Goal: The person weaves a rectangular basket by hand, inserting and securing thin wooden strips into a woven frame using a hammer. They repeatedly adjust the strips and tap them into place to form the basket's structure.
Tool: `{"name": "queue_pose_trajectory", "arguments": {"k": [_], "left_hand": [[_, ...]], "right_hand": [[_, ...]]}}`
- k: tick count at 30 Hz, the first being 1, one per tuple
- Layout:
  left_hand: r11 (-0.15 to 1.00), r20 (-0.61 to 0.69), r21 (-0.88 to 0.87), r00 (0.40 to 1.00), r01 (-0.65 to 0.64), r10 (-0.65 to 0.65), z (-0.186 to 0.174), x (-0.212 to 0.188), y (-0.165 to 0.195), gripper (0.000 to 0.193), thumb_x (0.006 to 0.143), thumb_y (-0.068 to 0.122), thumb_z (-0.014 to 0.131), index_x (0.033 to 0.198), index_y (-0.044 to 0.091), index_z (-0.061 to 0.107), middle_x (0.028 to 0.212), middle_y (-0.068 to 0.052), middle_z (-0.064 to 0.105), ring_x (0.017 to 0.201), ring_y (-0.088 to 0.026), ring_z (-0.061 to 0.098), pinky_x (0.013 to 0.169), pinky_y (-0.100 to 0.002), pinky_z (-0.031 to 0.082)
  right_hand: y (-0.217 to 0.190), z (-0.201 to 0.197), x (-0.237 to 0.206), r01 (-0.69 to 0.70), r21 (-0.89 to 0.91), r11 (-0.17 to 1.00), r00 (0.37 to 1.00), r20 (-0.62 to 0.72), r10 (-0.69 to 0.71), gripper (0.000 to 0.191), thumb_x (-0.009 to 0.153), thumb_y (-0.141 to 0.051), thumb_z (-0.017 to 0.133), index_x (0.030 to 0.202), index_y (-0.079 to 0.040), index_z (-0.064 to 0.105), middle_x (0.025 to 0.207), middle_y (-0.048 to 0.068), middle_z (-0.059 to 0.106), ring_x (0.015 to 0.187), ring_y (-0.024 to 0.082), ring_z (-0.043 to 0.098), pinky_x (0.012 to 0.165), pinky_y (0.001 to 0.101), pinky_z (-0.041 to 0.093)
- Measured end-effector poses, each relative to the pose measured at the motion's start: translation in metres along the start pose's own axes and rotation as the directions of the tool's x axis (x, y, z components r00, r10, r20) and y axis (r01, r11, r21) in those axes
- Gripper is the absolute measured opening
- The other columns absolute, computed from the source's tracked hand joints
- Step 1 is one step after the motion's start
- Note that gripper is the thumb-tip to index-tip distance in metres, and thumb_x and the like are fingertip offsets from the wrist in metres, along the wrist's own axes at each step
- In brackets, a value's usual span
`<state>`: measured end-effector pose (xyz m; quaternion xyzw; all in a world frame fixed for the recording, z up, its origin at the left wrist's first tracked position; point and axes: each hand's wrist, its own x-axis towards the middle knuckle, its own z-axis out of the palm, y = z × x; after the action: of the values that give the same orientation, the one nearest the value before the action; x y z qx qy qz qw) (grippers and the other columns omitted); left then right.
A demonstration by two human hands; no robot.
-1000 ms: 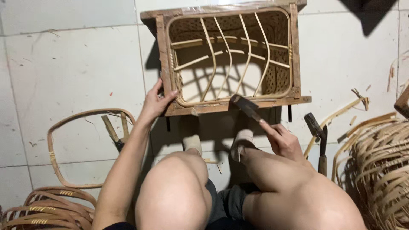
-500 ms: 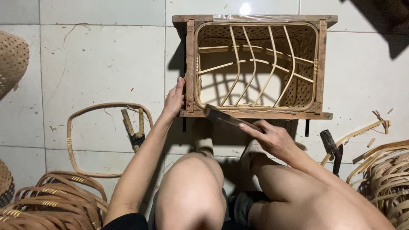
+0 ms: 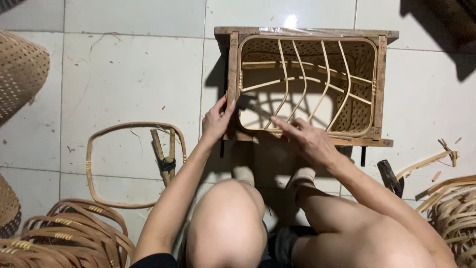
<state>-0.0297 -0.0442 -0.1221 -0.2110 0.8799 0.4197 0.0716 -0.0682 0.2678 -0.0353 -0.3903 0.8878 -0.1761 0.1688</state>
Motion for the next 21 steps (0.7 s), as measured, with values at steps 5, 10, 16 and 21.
{"name": "queue_pose_trajectory", "arguments": {"k": [5,10,16,21], "left_hand": [[0.997,0.093,0.02,0.993,0.076,-0.077,0.002,-0.002,0.001,0.086,0.079,0.069,0.07,0.151,0.025,0.052,0.08,-0.014,0.079,0.063,-0.022,0.07,0.067,-0.042,0.055],[0.985,0.032,-0.166,0.999,0.044,-0.039,0.008,0.002,-0.001,0.084,0.073,0.061,0.075,0.146,0.025,0.054,0.093,-0.001,0.077,0.065,-0.018,0.072,0.059,-0.039,0.058],[0.977,0.218,-0.104,0.963,0.186,-0.16,0.006,0.0,-0.003,0.073,0.091,0.048,0.069,0.156,0.027,0.045,0.116,-0.017,0.074,0.1,-0.025,0.073,0.086,-0.035,0.056],[0.755,0.249,-0.607,0.962,0.247,-0.115,0.002,0.003,-0.016,0.053,0.106,0.044,0.047,0.153,0.02,0.05,0.151,-0.007,0.055,0.134,-0.019,0.053,0.1,-0.034,0.049]], "right_hand": [[0.007,-0.011,0.02,0.151,0.046,0.987,0.916,-0.381,-0.122,0.066,0.105,-0.011,0.061,0.161,-0.034,0.037,0.1,0.016,0.066,0.069,0.025,0.066,0.058,0.0362,0.06],[0.011,-0.012,0.043,0.071,0.07,0.995,0.939,-0.341,-0.043,0.056,0.109,-0.015,0.057,0.159,-0.031,0.039,0.098,0.014,0.067,0.065,0.024,0.064,0.05,0.0343,0.059],[0.016,-0.011,0.047,0.078,0.022,0.997,0.961,-0.268,-0.07,0.055,0.106,-0.018,0.056,0.157,-0.034,0.042,0.1,0.015,0.068,0.067,0.022,0.064,0.058,0.0386,0.061],[0.046,-0.02,0.029,-0.048,0.148,0.988,0.857,-0.503,0.118,0.05,0.114,-0.013,0.058,0.159,-0.011,0.038,0.098,0.011,0.071,0.065,0.012,0.059,0.051,0.0309,0.052]]}}
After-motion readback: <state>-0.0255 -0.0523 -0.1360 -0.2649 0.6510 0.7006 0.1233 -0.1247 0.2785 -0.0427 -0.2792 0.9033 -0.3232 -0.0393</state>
